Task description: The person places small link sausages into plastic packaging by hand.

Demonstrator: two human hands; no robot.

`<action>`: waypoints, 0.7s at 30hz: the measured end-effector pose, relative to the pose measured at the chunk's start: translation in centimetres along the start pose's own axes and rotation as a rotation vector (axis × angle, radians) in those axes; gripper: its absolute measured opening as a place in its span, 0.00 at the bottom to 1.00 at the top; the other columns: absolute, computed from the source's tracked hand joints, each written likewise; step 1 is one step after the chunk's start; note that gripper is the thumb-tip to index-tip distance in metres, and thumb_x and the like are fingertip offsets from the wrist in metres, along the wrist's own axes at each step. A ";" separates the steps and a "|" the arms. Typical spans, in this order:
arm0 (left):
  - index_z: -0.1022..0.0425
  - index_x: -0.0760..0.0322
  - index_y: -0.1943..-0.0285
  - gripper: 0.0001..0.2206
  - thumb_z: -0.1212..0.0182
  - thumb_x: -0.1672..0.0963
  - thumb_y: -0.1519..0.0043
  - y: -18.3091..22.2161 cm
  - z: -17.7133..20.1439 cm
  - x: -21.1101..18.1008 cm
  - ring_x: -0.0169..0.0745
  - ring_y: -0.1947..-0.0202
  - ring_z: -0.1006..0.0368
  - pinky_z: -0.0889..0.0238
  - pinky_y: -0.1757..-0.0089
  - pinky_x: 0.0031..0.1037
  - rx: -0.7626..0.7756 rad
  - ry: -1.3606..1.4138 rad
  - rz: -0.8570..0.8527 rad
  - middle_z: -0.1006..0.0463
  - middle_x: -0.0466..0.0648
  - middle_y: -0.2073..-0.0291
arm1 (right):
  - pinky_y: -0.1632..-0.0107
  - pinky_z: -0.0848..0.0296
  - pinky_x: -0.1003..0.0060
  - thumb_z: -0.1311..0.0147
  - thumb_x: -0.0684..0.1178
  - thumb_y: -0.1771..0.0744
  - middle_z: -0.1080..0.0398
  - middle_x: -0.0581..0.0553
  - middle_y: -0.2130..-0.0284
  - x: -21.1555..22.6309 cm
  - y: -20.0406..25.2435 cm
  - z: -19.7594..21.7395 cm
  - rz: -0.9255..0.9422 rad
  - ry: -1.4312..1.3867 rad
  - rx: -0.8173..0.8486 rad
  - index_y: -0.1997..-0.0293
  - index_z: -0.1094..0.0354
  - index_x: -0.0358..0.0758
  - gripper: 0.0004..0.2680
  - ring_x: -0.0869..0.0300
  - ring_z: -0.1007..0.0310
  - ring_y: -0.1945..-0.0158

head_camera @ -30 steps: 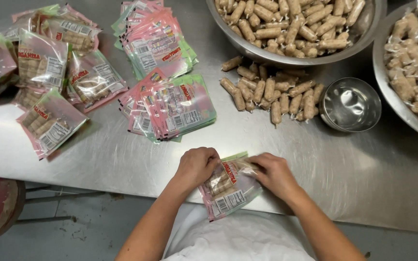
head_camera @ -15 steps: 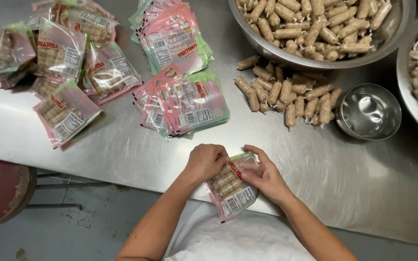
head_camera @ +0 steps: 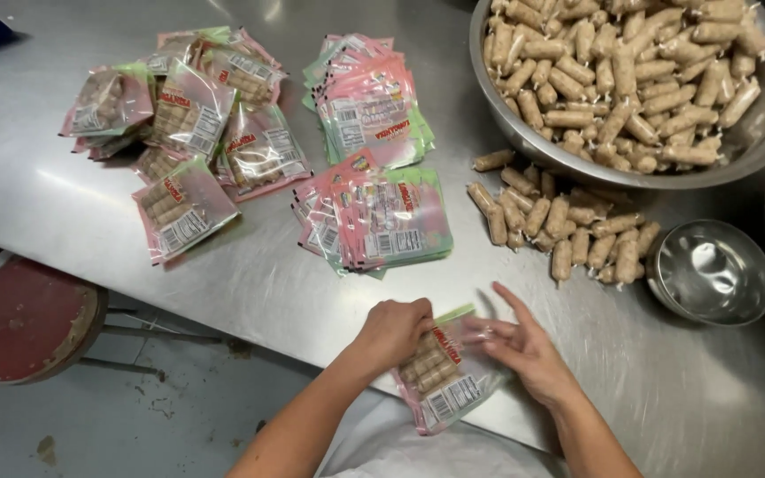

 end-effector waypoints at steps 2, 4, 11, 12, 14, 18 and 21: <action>0.31 0.55 0.62 0.08 0.50 0.52 0.33 1.4 2.3 2.7 0.60 0.70 0.26 0.41 0.67 0.45 -0.040 -0.009 0.062 0.20 0.53 0.72 | 0.42 0.24 0.46 0.43 0.38 0.37 0.23 0.26 0.46 -0.1 -0.2 3.8 0.109 -0.066 -0.092 0.24 0.50 0.43 0.30 0.40 0.19 0.49; 0.33 0.54 0.64 0.11 0.50 0.49 0.35 3.1 5.0 5.7 0.62 0.68 0.26 0.42 0.66 0.47 -0.064 -0.020 0.117 0.20 0.56 0.71 | 0.47 0.22 0.49 0.46 0.35 0.35 0.23 0.22 0.49 -0.4 0.3 7.5 0.211 -0.141 -0.199 0.29 0.42 0.33 0.24 0.38 0.20 0.52; 0.19 0.49 0.50 0.09 0.35 0.54 0.39 2.9 16.9 9.7 0.64 0.53 0.20 0.30 0.53 0.47 -0.443 -0.305 0.186 0.16 0.54 0.61 | 0.64 0.21 0.60 0.44 0.34 0.33 0.21 0.30 0.67 0.4 -2.1 14.2 0.268 0.160 -0.476 0.52 0.24 0.28 0.06 0.49 0.20 0.65; 0.19 0.47 0.48 0.15 0.29 0.55 0.44 2.3 18.2 8.3 0.59 0.51 0.22 0.31 0.52 0.45 -0.598 -0.392 0.100 0.17 0.50 0.58 | 0.67 0.21 0.60 0.40 0.33 0.33 0.21 0.32 0.70 2.2 -3.5 14.5 0.342 0.291 -0.492 0.54 0.22 0.31 0.06 0.51 0.20 0.68; 0.19 0.46 0.51 0.11 0.30 0.54 0.42 -1.9 14.8 6.1 0.57 0.51 0.21 0.29 0.53 0.43 -0.520 -0.336 0.062 0.18 0.48 0.57 | 0.62 0.21 0.61 0.38 0.38 0.33 0.20 0.39 0.67 6.3 -6.5 12.8 0.443 0.561 -0.545 0.53 0.20 0.39 0.06 0.53 0.19 0.63; 0.16 0.52 0.59 0.09 0.27 0.52 0.46 -7.6 9.6 -0.5 0.53 0.52 0.21 0.27 0.53 0.39 -0.287 -0.315 -0.105 0.17 0.47 0.59 | 0.54 0.20 0.63 0.38 0.47 0.33 0.20 0.46 0.64 8.2 -16.1 8.7 0.528 1.301 -0.593 0.52 0.20 0.47 0.06 0.56 0.19 0.56; 0.16 0.58 0.61 0.11 0.23 0.54 0.49 -9.7 8.8 0.4 0.55 0.55 0.21 0.25 0.56 0.41 -0.195 -0.328 -0.050 0.18 0.51 0.63 | 0.51 0.25 0.45 0.31 0.54 0.40 0.23 0.36 0.65 8.7 -16.6 3.6 0.456 1.639 -0.447 0.53 0.28 0.42 0.16 0.42 0.22 0.55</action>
Point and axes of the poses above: each hand's wrist, its own y-axis away from the middle knuckle, its own z-axis out of the back of the hand, x = y × z, the point moved 9 cm from there along -y, towards the middle knuckle
